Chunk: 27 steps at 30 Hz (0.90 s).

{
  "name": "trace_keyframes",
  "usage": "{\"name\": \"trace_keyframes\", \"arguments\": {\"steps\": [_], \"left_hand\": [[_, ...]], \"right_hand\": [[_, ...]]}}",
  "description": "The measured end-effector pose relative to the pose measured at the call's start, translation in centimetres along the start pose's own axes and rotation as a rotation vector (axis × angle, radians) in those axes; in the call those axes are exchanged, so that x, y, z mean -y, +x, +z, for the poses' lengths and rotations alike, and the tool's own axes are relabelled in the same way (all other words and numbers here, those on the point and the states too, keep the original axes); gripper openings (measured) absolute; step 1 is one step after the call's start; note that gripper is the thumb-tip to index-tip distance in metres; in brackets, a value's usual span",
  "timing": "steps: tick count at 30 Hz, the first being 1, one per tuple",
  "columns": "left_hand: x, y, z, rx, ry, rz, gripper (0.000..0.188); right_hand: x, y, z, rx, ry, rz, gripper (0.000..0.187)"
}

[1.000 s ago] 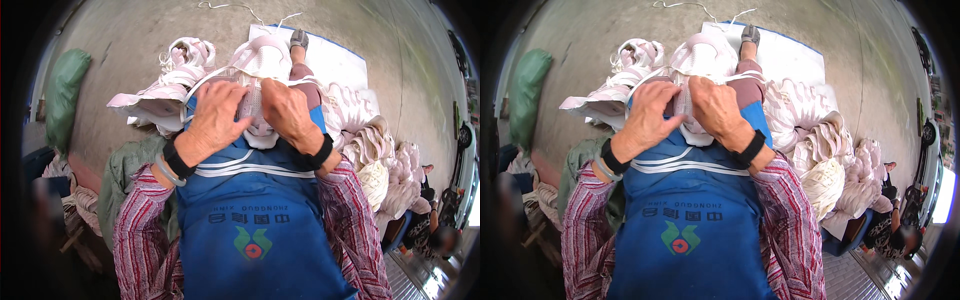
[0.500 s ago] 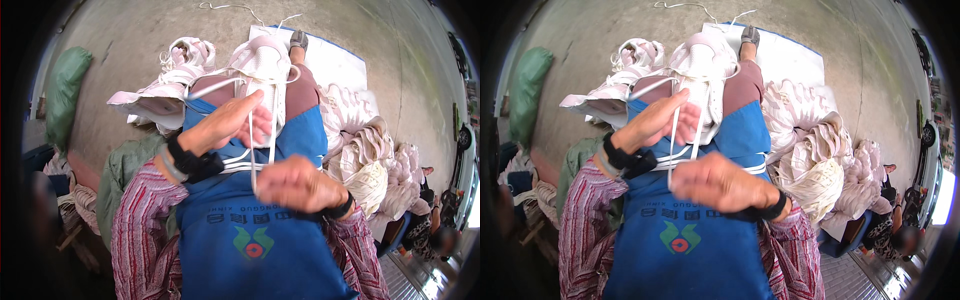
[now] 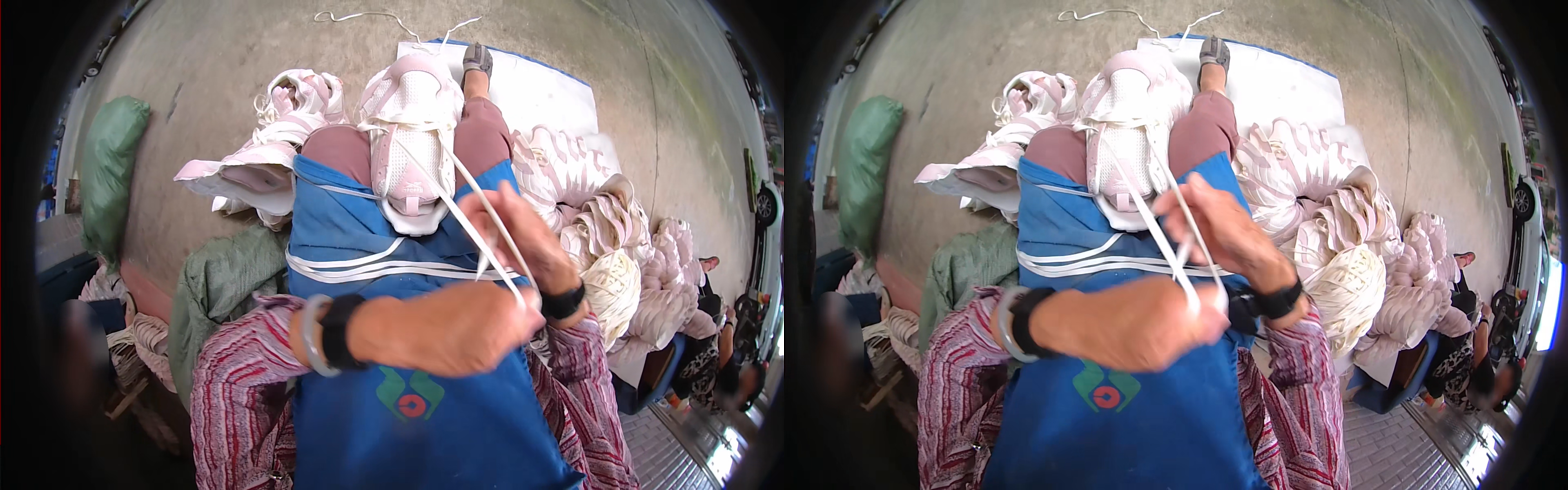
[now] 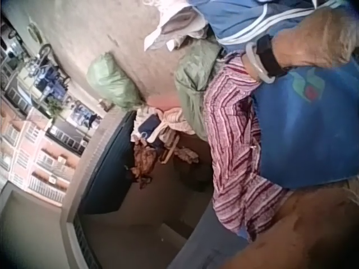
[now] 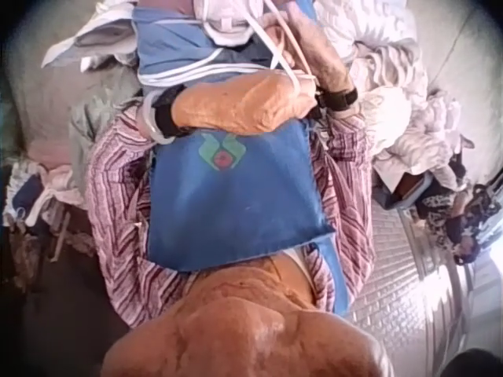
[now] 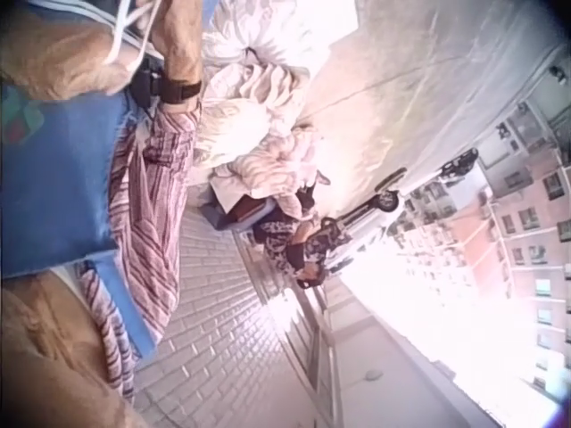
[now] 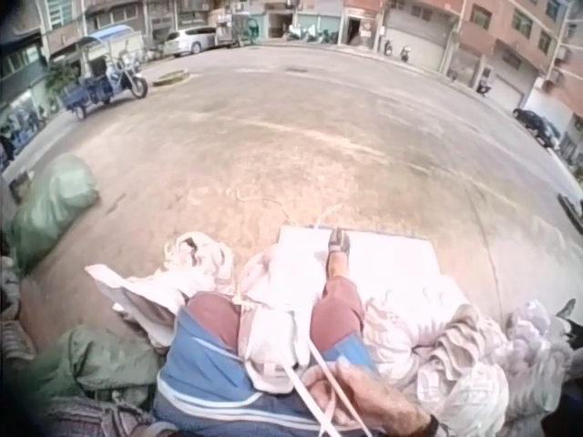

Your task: Lacing white and pink athletic shoes by hand while sitting.

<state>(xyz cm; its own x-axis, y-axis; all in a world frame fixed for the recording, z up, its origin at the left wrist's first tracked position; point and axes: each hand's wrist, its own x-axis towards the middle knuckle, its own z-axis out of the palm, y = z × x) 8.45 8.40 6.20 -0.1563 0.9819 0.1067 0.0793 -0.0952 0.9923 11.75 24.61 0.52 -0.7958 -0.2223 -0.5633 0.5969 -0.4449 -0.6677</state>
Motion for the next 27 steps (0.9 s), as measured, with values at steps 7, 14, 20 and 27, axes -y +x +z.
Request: {"name": "trace_keyframes", "arguments": {"steps": [7, 14, 20, 27], "left_hand": [[0.2, 0.8, 3.1, 0.125, 0.281, -0.084, 0.020], [1.2, -2.3, -2.0, 0.156, -0.222, -0.224, 0.028], [4.2, -4.5, -6.0, -0.435, -0.585, -0.546, 0.032], [7.2, -2.1, -8.8, -0.663, -1.115, -0.492, 0.035]], "right_hand": [[0.2, 3.7, 0.7, 0.306, 0.401, -0.013, 0.028], [2.9, -4.0, -2.1, 0.338, -0.204, -0.039, 0.020], [4.3, -2.8, 0.7, 0.486, -0.376, 0.028, 0.018], [2.3, 0.4, 6.5, 0.577, -0.717, -0.121, 0.016]]}}
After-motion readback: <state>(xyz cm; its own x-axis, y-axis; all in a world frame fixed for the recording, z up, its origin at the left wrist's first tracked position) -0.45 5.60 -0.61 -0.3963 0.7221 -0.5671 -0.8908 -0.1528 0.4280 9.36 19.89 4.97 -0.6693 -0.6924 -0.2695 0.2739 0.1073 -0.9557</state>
